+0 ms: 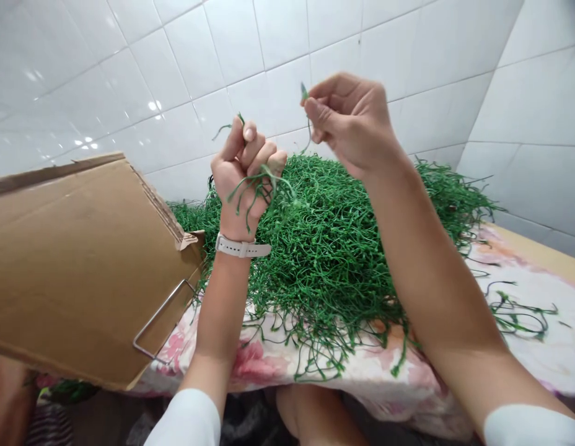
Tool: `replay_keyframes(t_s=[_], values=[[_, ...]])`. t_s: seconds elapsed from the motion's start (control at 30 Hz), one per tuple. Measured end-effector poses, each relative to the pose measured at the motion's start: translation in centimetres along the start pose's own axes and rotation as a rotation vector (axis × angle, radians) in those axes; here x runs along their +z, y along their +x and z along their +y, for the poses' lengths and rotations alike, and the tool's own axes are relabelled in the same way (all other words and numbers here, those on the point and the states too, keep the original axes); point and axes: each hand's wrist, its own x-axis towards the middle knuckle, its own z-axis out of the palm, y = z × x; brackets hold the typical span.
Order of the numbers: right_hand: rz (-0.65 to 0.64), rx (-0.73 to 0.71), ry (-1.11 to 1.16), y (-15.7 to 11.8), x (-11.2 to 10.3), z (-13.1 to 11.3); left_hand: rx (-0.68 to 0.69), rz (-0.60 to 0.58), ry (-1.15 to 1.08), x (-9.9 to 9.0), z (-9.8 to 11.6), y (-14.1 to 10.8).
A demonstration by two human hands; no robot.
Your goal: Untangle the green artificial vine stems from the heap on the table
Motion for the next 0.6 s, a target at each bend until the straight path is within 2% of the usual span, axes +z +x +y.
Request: replay_keyframes(t_s=[0.1, 0.17, 0.23, 0.37, 0.5, 0.6], values=[[0.092, 0.017, -0.566, 0.3, -2.9, 0.6, -0.045, 0.048, -0.012, 0.4, 0.2, 0.2], [0.039, 0.013, -0.785, 0.0, -3.6, 0.0, -0.043, 0.078, 0.005, 0.4, 0.1, 0.3], [-0.088, -0.014, -0.754, -0.5, -3.1, -1.3, -0.028, 0.074, 0.035, 0.3, -0.1, 0.5], [-0.38, -0.068, -0.517, -1.3, -0.4, -4.1, 0.054, -0.03, 0.184, 0.1, -0.7, 0.5], [-0.454, -0.095, -0.514, -1.8, 1.0, -5.1, 0.166, -0.062, 0.286, 0.7, -0.9, 0.2], [-0.493, -0.085, -0.484, -1.9, 0.9, -5.0, 0.132, -0.048, 0.213, 1.1, -0.5, -0.1]])
